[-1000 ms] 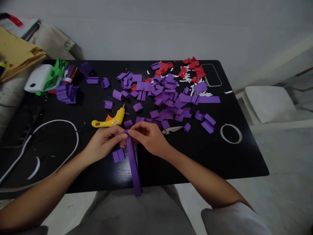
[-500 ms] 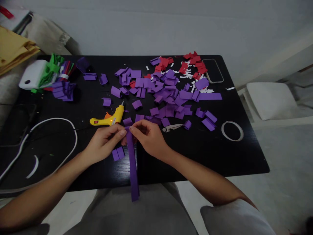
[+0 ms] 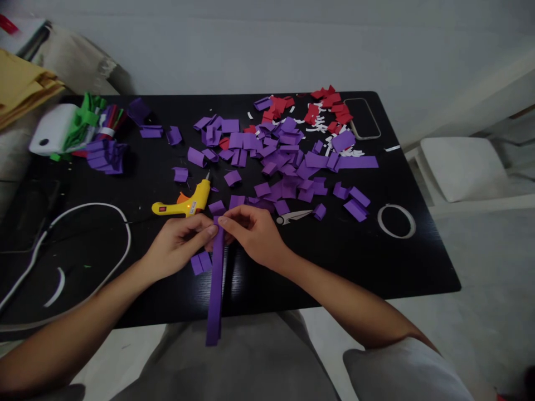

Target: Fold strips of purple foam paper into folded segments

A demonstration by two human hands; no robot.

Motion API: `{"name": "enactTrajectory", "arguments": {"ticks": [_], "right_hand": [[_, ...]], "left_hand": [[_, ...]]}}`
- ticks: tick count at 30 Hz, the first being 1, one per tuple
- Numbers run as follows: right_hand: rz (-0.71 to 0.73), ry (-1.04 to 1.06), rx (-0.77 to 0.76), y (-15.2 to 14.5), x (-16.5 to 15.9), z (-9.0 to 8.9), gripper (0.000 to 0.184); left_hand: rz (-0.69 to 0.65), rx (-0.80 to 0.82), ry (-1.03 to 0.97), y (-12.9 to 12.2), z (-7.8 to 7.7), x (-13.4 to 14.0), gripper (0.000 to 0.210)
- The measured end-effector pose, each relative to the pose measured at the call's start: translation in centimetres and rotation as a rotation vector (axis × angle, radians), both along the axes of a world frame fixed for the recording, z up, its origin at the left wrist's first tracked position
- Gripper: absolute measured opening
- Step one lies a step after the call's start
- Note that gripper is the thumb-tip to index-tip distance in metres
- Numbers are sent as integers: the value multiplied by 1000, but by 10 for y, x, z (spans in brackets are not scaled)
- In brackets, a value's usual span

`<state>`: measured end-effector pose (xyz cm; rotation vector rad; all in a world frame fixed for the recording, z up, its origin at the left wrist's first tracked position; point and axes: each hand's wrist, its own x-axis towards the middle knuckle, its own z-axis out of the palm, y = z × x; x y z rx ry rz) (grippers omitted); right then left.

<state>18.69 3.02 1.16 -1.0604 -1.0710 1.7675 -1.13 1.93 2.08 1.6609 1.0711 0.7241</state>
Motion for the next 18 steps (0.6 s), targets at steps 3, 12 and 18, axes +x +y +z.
{"name": "enactTrajectory", "arguments": {"ticks": [3,12,18], "right_hand": [[5,0,-11,0,1,2,34],[2,-11,12,-1,0,-1,33],[7,-51,65,-1,1,-1,31]], "left_hand": [[1,3,-4,0,0,0,29],[-4,44,41,-2,-4,2,29],[30,80,21,0,-7,-1,19]]}}
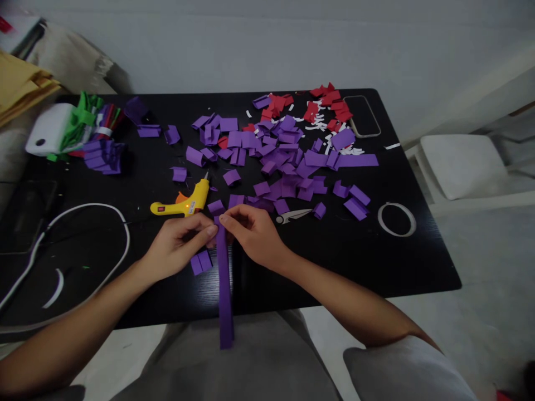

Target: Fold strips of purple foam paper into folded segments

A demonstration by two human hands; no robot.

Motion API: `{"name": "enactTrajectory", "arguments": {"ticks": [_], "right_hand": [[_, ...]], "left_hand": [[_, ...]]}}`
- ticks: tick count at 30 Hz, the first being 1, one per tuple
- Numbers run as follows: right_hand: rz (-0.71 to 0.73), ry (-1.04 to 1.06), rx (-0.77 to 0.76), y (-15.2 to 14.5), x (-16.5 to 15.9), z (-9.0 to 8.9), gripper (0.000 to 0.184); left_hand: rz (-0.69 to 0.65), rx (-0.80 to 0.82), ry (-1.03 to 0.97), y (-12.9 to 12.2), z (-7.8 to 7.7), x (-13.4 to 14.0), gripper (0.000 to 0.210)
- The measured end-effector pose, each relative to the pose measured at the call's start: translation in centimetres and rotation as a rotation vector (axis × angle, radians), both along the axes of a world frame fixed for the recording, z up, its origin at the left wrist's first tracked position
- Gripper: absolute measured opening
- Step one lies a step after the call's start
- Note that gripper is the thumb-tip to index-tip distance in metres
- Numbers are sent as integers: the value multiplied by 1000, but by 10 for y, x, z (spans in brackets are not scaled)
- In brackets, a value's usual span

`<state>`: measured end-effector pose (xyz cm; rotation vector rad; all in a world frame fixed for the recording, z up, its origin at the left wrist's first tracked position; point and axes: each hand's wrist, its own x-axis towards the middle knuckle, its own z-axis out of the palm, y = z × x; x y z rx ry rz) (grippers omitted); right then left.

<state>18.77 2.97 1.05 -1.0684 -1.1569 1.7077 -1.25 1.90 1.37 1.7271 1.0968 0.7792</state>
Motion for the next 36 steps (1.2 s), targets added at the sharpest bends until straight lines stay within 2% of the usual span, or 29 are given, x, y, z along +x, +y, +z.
{"name": "enactTrajectory", "arguments": {"ticks": [1,2,4,9,17,22,26,29,33,36], "right_hand": [[1,-14,8,0,0,0,31],[5,-28,14,0,1,1,31],[15,-51,25,1,1,1,31],[35,-92,92,-1,0,0,26],[36,-162,176,-4,0,-3,22],[36,-177,202,-5,0,-3,22],[59,-195,217,-5,0,-3,22],[73,-226,234,-5,0,-3,22],[85,-230,231,-6,-1,-4,20],[83,-145,146,-7,-1,-3,23]], "left_hand": [[37,26,-20,1,-1,-1,11],[74,57,-42,2,-2,-3,13],[110,126,-61,4,-2,-6,28],[83,267,-4,6,1,-8,19],[96,340,-36,4,-4,-6,20],[108,303,-45,2,-2,-7,16],[140,145,-86,3,-1,-6,11],[95,68,-86,4,-1,-5,11],[43,68,-38,5,-3,-5,15],[46,106,-30,5,-3,-5,15]]}}
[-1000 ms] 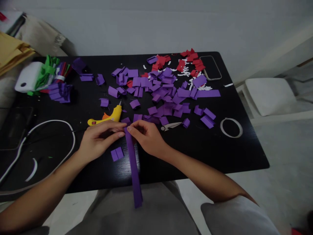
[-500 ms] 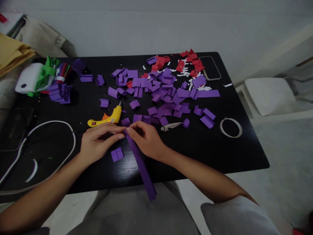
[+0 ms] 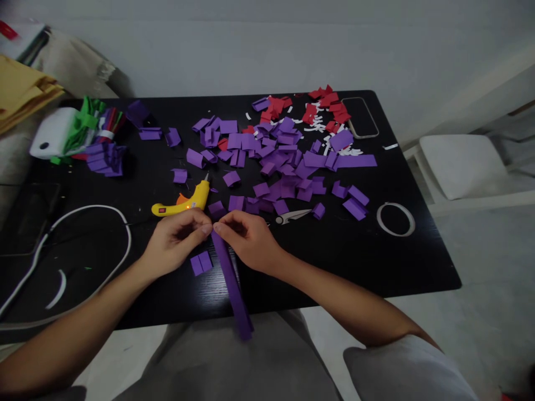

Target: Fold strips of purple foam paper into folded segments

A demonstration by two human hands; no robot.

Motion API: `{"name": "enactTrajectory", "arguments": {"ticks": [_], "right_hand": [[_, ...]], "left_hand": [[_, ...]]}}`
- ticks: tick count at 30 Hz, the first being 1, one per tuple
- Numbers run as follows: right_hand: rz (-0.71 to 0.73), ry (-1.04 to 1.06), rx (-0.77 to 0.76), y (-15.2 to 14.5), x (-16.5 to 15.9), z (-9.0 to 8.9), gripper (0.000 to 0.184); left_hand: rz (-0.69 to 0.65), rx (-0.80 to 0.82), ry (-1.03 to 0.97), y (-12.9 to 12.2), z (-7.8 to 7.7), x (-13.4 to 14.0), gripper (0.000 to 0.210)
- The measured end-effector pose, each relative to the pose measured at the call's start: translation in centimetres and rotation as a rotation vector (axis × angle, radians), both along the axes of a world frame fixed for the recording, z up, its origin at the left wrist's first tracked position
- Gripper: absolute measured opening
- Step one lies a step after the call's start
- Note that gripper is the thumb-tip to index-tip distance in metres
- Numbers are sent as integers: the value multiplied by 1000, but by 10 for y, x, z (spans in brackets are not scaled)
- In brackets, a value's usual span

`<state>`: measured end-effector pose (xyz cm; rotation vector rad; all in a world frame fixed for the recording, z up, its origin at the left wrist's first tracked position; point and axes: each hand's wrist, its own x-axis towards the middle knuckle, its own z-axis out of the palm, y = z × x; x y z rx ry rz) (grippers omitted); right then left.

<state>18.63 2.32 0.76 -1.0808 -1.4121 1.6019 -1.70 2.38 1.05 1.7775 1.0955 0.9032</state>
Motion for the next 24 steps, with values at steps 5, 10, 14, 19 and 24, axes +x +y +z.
{"name": "enactTrajectory", "arguments": {"ticks": [5,10,14,19,24], "right_hand": [[94,234,-357,-3,-2,3,34],[106,250,-351,-4,-3,3,37],[86,202,-285,-3,-2,1,34],[64,127,-147,-4,-1,0,29],[69,48,-53,-7,-1,3,30]], "left_hand": [[72,50,-14,-1,1,0,15],[131,40,-56,-2,2,0,16],[140,6,-72,-1,-1,0,18],[134,-15,-63,1,-1,-1,17],[82,-13,-87,1,3,1,8]]}}
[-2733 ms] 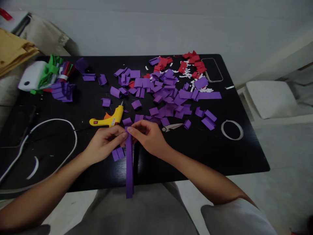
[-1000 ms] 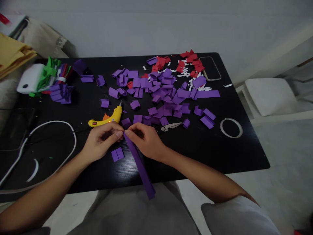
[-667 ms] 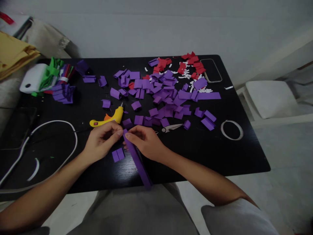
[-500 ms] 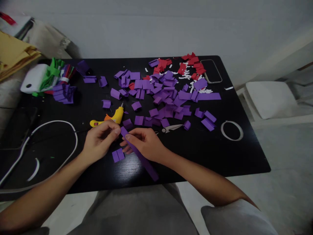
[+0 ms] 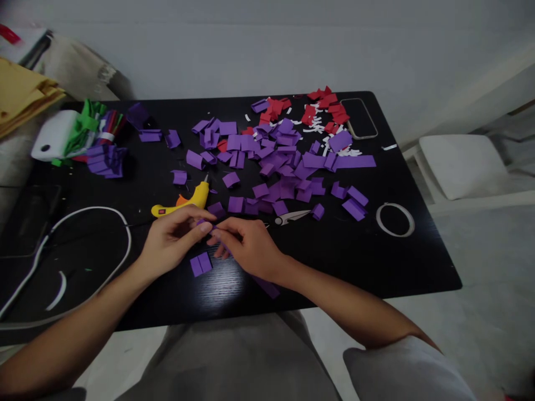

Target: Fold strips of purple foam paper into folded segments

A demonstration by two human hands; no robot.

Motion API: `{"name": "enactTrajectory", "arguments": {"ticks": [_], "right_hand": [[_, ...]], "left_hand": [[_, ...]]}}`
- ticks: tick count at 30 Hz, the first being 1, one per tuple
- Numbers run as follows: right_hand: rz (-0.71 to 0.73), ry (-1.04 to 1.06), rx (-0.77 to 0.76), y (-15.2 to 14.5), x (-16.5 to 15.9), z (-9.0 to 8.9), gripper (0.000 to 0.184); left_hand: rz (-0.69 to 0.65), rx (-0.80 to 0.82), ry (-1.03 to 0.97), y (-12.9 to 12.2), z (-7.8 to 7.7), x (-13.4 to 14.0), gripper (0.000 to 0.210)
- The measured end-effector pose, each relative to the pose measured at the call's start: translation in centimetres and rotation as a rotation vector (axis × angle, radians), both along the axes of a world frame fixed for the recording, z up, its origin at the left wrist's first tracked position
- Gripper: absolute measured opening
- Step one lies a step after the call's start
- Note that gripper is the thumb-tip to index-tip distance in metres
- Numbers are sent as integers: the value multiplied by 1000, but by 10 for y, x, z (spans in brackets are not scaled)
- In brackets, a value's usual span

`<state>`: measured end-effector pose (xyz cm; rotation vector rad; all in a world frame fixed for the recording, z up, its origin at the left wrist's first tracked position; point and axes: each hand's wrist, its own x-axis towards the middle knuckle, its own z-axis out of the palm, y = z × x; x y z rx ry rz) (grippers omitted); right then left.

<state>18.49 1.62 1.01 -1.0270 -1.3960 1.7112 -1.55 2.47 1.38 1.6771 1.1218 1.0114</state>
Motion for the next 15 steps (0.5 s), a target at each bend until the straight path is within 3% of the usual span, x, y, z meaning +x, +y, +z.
{"name": "enactTrajectory", "arguments": {"ticks": [3,8,15], "right_hand": [[11,-11,-29,1,0,0,27],[68,65,-202,4,1,0,30],[77,-42,-81,5,5,1,26]], "left_hand": [[9,5,36,0,0,-1,11],[107,-57,35,3,1,-6,16],[-31,-106,66,7,6,-14,15]]}}
